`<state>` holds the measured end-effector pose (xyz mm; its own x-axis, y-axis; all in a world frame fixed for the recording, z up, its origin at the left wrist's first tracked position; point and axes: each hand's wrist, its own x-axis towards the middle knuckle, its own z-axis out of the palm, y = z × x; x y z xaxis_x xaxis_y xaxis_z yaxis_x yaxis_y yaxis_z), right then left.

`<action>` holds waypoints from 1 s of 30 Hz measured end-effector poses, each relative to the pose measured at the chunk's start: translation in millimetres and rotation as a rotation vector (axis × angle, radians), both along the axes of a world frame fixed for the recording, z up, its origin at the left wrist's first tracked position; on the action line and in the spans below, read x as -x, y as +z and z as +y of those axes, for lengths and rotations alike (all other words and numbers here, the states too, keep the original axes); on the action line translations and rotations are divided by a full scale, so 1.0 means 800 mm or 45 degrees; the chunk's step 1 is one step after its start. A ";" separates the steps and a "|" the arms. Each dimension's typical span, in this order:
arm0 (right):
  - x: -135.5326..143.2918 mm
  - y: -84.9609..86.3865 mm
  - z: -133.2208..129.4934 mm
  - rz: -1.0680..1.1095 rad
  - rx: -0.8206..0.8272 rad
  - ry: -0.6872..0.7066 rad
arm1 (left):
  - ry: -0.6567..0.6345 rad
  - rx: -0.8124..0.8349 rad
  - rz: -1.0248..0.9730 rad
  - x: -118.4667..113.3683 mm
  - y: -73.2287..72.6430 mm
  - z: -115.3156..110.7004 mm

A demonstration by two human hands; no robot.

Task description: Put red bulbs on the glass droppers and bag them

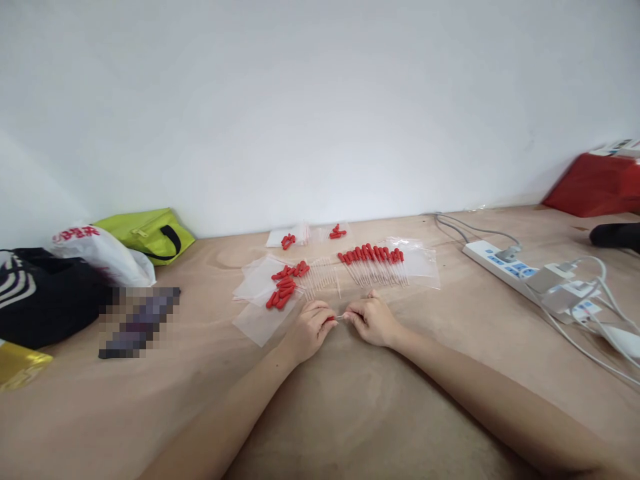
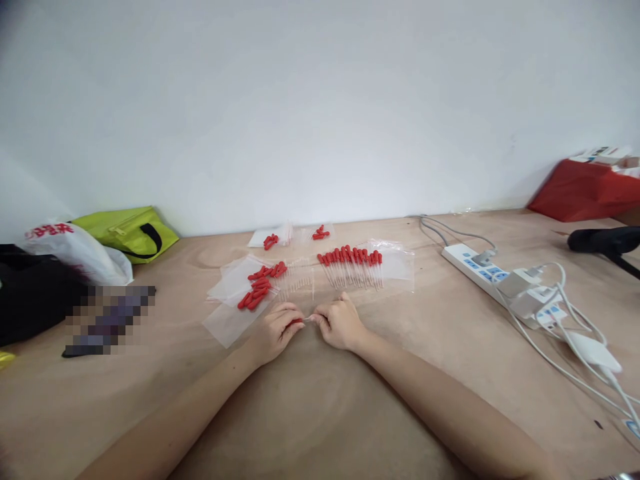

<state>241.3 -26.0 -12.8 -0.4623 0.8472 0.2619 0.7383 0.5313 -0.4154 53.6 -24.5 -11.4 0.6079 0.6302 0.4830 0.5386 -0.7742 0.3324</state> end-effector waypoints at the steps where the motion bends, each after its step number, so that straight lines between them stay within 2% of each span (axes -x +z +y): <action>1: 0.002 0.000 0.000 0.006 0.007 -0.005 | 0.004 -0.004 0.003 0.000 0.000 -0.001; 9: 0.010 -0.004 0.002 0.057 0.073 0.044 | 0.036 -0.011 0.029 0.000 0.005 0.003; 12: 0.011 0.001 0.004 0.045 -0.023 0.083 | 0.123 -0.077 0.000 0.004 0.006 0.011; 16: 0.006 0.010 0.006 -0.123 -0.198 0.051 | 0.296 -0.105 -0.044 0.009 0.002 0.016; 19: -0.009 0.016 0.021 -0.129 -0.213 -0.177 | 0.362 -0.075 -0.109 0.010 -0.002 0.014; 25: -0.060 0.015 0.081 0.081 -0.058 -0.945 | 0.247 0.065 -0.080 0.006 0.001 0.006; 27: -0.072 0.010 0.096 0.080 0.003 -1.090 | 0.128 0.134 0.006 0.005 0.004 0.005; 30: -0.080 0.000 0.109 0.056 0.047 -1.167 | 0.033 0.184 0.057 0.004 0.005 0.005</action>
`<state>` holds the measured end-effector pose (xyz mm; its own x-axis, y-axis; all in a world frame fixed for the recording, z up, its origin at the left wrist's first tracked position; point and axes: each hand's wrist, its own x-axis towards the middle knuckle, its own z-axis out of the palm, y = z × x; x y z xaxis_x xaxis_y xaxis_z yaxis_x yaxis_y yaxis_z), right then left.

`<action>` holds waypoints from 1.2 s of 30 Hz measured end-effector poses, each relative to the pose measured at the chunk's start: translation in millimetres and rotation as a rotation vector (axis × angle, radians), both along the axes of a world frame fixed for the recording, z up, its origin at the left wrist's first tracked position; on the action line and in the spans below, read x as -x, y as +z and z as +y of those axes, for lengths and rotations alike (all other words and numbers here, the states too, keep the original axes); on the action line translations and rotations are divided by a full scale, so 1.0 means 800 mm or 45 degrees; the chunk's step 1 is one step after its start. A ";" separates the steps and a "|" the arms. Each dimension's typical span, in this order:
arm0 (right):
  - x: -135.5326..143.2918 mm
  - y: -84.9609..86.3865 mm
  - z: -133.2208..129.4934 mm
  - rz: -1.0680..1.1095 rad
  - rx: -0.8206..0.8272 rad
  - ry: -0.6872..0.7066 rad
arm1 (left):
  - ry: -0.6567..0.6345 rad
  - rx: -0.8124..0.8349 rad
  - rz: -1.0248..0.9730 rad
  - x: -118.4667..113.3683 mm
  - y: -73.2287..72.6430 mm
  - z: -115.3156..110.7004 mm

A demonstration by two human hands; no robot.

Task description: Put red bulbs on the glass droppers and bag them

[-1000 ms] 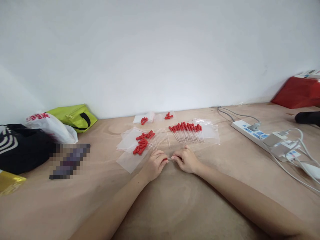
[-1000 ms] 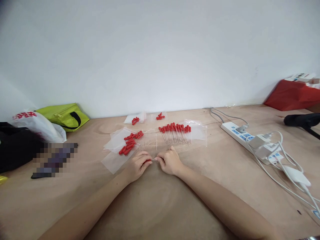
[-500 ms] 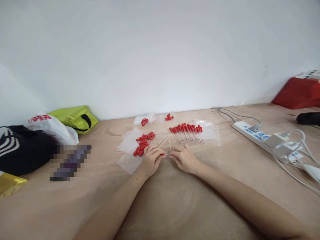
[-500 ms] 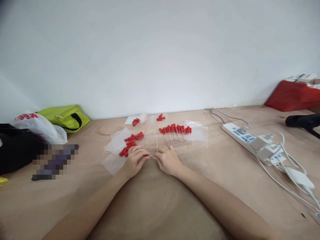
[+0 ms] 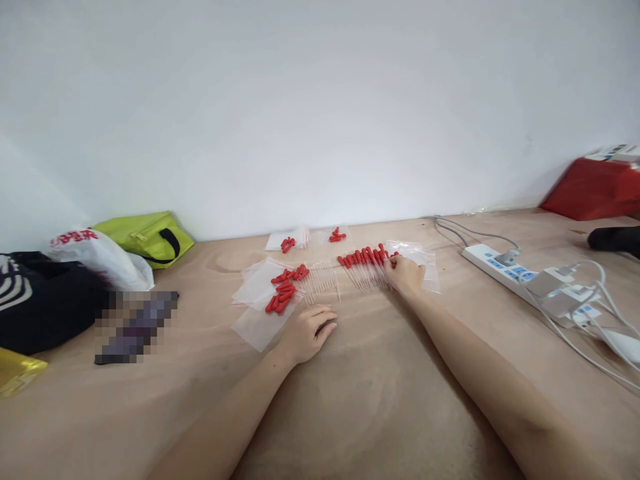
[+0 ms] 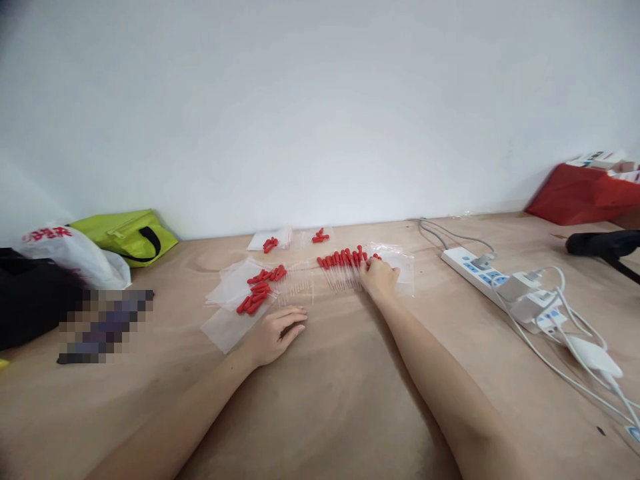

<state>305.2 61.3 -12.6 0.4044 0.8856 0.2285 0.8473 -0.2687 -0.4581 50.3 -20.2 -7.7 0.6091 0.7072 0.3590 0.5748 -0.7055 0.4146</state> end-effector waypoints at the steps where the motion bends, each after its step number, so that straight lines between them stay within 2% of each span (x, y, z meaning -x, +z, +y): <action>1: -0.001 -0.003 0.002 -0.003 0.006 -0.002 | -0.002 0.003 -0.002 0.000 0.000 0.000; 4: -0.001 -0.006 0.004 -0.017 -0.006 0.021 | 0.008 0.003 -0.012 0.000 -0.002 0.001; 7: 0.012 -0.003 -0.003 -0.059 -0.103 0.066 | 0.011 -0.005 -0.024 0.000 -0.003 0.001; 9: 0.031 -0.001 -0.013 -0.092 -0.186 0.154 | 0.001 -0.006 -0.020 -0.002 -0.004 0.001; 12: 0.072 0.001 -0.029 -0.131 -0.225 0.383 | 0.010 -0.052 -0.001 -0.003 -0.004 0.001; 14: 0.099 0.001 -0.036 -0.112 -0.149 0.429 | 0.149 -0.181 -0.012 0.001 -0.004 0.003; 18: 0.130 0.003 -0.036 -0.108 0.031 0.402 | 0.685 -0.507 -0.079 0.023 0.001 0.018; 20: 0.134 0.004 -0.033 -0.120 0.087 0.394 | 0.835 -0.542 -0.055 0.038 0.003 0.027; 22: 0.134 0.004 -0.031 -0.131 0.121 0.394 | 0.900 -0.514 -0.006 0.050 0.003 0.035; 27: 0.133 0.006 -0.031 -0.181 0.186 0.412 | 0.874 -0.433 0.044 0.062 -0.004 0.045; 31: 0.133 0.013 -0.033 -0.246 0.206 0.441 | 0.835 -0.474 -0.021 0.059 -0.002 0.044; 34: 0.130 0.020 -0.038 -0.297 0.232 0.470 | 0.725 -0.580 -0.072 0.045 0.004 0.034; 36: 0.124 0.022 -0.045 -0.335 0.246 0.486 | 0.578 -0.600 -0.062 0.030 0.005 0.022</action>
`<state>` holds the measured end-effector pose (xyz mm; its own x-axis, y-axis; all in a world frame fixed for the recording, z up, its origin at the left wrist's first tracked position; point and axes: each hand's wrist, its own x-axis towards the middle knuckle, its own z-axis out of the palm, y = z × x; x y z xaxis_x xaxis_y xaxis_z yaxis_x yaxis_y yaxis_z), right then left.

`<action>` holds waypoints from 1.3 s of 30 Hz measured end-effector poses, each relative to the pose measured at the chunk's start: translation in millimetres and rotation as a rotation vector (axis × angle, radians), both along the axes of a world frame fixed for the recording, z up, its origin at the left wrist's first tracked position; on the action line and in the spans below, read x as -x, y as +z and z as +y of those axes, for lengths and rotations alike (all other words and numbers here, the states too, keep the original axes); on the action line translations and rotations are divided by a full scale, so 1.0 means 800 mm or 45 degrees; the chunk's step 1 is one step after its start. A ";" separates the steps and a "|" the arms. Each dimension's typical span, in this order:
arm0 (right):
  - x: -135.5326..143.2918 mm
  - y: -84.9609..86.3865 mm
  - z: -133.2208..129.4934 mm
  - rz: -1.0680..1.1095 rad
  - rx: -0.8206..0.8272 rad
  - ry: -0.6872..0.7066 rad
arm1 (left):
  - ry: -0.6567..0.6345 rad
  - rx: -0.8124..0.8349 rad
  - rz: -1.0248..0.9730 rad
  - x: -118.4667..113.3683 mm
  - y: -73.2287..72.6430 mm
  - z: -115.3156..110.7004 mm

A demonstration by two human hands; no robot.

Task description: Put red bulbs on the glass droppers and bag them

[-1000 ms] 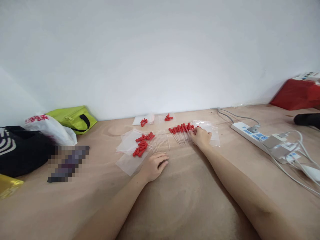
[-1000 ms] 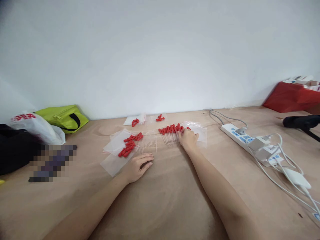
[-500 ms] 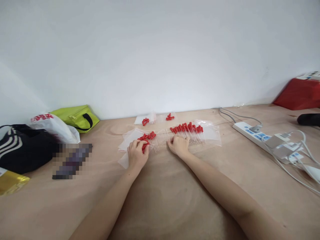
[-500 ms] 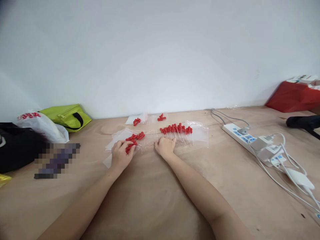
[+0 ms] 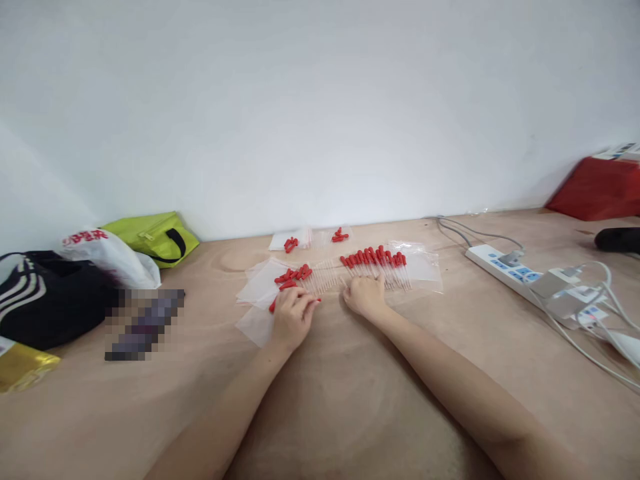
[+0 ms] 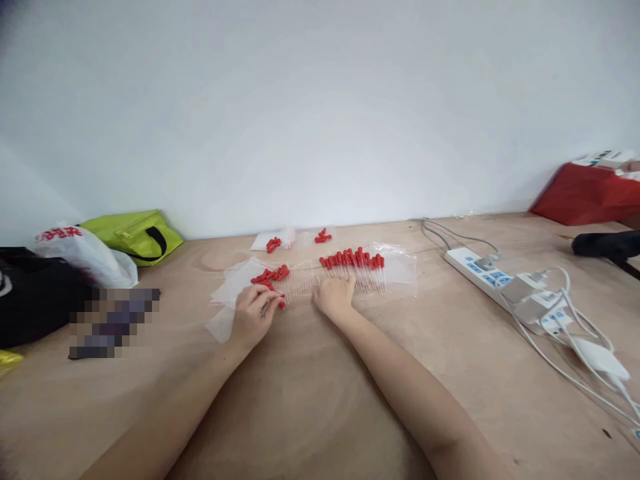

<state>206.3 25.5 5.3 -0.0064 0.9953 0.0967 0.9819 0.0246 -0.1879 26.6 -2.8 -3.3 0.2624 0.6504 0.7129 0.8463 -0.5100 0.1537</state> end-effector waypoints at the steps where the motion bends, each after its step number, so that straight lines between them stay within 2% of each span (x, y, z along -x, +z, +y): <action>1: -0.005 -0.001 -0.005 -0.013 0.001 0.016 | -0.073 0.033 0.029 -0.009 0.000 -0.007; 5: -0.036 -0.017 -0.026 0.110 -0.075 0.190 | -0.258 0.266 0.107 -0.036 -0.004 -0.031; 9: -0.068 -0.041 -0.038 0.399 -0.246 0.447 | -0.288 0.465 0.059 -0.041 -0.008 -0.037; 13: -0.075 -0.053 -0.034 0.519 -0.258 0.493 | -0.303 0.543 -0.032 -0.037 -0.013 -0.030; 18: -0.065 -0.051 -0.035 0.551 -0.294 0.493 | -0.328 0.597 -0.123 -0.038 -0.013 -0.025; 21: -0.063 -0.047 -0.044 0.638 -0.266 0.523 | -0.346 0.602 -0.170 -0.038 -0.010 -0.026; 27: -0.061 -0.042 -0.052 0.627 -0.227 0.591 | -0.333 0.595 -0.200 -0.037 -0.008 -0.029; 35: -0.064 -0.038 -0.049 0.729 -0.169 0.749 | -0.456 0.596 -0.109 -0.034 -0.008 -0.024; 39: -0.067 -0.036 -0.047 0.694 -0.148 0.754 | -0.540 0.560 -0.058 -0.033 -0.004 -0.027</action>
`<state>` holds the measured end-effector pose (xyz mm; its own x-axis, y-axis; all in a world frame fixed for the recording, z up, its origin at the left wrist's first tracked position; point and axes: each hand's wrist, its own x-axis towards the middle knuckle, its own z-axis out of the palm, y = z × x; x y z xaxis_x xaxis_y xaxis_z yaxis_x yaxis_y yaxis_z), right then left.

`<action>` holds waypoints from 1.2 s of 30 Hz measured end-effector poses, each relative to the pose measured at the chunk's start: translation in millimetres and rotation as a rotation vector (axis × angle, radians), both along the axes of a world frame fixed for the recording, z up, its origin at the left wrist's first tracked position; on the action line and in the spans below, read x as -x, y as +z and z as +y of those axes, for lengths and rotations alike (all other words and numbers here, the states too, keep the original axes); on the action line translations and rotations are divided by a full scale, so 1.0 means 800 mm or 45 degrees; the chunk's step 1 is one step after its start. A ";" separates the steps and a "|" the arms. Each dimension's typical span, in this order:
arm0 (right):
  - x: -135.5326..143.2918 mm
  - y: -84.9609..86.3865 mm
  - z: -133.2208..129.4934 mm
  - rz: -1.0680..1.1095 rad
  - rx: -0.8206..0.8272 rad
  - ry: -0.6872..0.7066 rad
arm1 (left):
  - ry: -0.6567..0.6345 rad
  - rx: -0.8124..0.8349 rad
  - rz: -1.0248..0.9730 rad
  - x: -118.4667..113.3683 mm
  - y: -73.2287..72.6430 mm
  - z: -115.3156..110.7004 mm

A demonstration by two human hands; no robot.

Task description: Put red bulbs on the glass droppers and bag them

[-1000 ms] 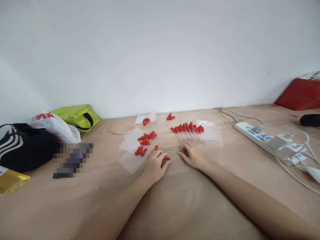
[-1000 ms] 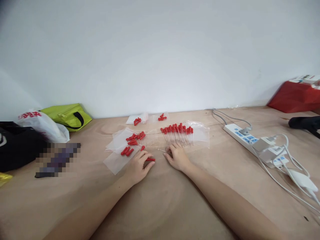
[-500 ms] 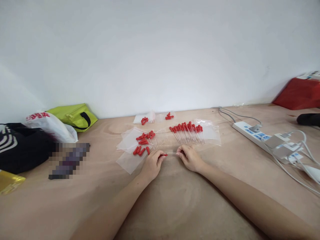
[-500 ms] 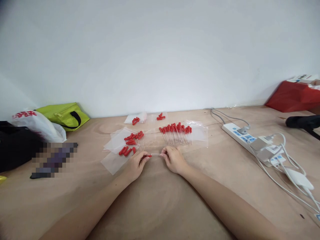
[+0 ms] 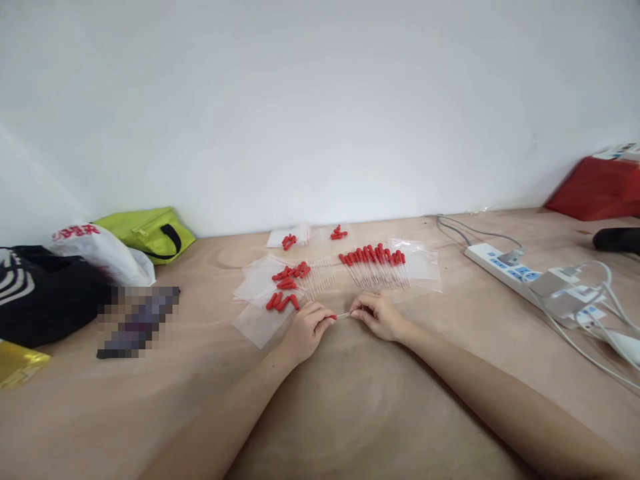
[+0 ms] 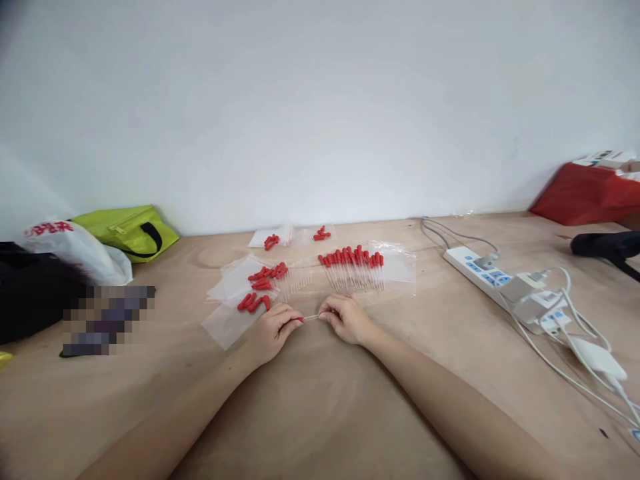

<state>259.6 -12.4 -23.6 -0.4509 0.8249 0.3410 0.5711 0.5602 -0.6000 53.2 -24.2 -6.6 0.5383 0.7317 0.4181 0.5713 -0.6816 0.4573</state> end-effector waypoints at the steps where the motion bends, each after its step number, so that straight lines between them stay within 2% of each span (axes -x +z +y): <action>1: 0.000 0.000 0.000 -0.015 -0.004 -0.001 | -0.018 -0.018 0.005 0.000 0.001 -0.001; 14: 0.005 0.009 -0.014 -0.195 -0.153 -0.055 | -0.032 -0.075 0.032 -0.003 0.007 -0.007; 27: 0.024 0.003 -0.018 -0.172 -0.074 -0.032 | -0.083 -0.150 0.093 -0.003 0.002 -0.005; 30: 0.024 0.006 -0.013 -0.194 -0.120 0.004 | -0.025 -0.165 0.086 0.000 0.000 0.001; 33: 0.021 0.014 -0.010 -0.322 -0.274 0.037 | 0.048 -0.161 0.066 0.004 -0.003 0.006; 36: 0.012 0.023 -0.007 -0.455 -0.371 -0.020 | 0.150 -0.134 0.018 0.007 -0.005 0.007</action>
